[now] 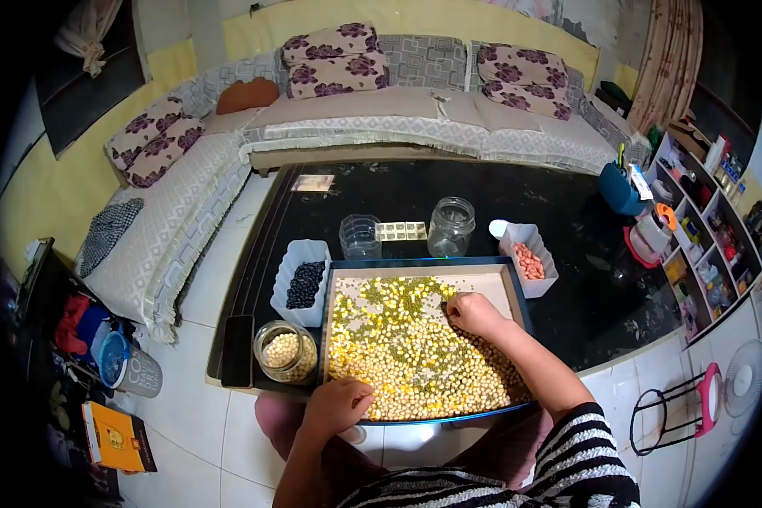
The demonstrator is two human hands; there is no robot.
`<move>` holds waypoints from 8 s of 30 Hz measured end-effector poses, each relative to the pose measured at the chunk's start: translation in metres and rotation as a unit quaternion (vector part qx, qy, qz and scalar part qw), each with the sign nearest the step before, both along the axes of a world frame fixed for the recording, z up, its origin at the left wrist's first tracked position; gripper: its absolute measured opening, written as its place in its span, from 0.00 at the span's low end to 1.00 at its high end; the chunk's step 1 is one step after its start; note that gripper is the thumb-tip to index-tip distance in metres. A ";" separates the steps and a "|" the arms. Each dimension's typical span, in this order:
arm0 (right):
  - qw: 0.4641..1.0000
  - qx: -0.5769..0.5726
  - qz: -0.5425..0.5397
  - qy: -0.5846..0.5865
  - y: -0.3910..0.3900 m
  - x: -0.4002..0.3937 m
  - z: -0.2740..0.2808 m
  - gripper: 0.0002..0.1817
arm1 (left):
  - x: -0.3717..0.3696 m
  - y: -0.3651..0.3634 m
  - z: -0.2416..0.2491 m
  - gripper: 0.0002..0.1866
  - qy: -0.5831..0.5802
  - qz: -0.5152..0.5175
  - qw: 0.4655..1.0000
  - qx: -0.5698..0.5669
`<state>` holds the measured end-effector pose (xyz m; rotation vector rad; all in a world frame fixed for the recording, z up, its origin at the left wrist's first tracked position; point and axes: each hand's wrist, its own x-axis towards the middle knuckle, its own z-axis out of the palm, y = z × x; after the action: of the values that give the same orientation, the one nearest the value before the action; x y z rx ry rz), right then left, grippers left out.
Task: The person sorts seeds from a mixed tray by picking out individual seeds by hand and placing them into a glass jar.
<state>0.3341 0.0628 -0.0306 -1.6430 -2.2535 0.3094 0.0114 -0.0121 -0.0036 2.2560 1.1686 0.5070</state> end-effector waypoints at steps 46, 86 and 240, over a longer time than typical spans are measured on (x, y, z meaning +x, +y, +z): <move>0.973 0.034 0.128 0.188 0.005 -0.130 0.102 0.04 | -0.002 -0.001 -0.006 0.07 -0.060 -0.008 0.998 0.007; 0.998 -0.033 0.042 0.035 -0.009 -0.022 0.003 0.08 | 0.000 0.000 -0.001 0.07 -0.039 -0.003 0.999 0.011; 0.999 -0.012 0.051 0.010 0.001 -0.037 0.005 0.06 | 0.000 -0.001 0.001 0.06 -0.034 -0.003 0.999 -0.004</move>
<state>0.2974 0.0637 -0.0252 -1.5330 -2.3313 0.3776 0.0112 -0.0129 -0.0022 2.2177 1.1268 0.5722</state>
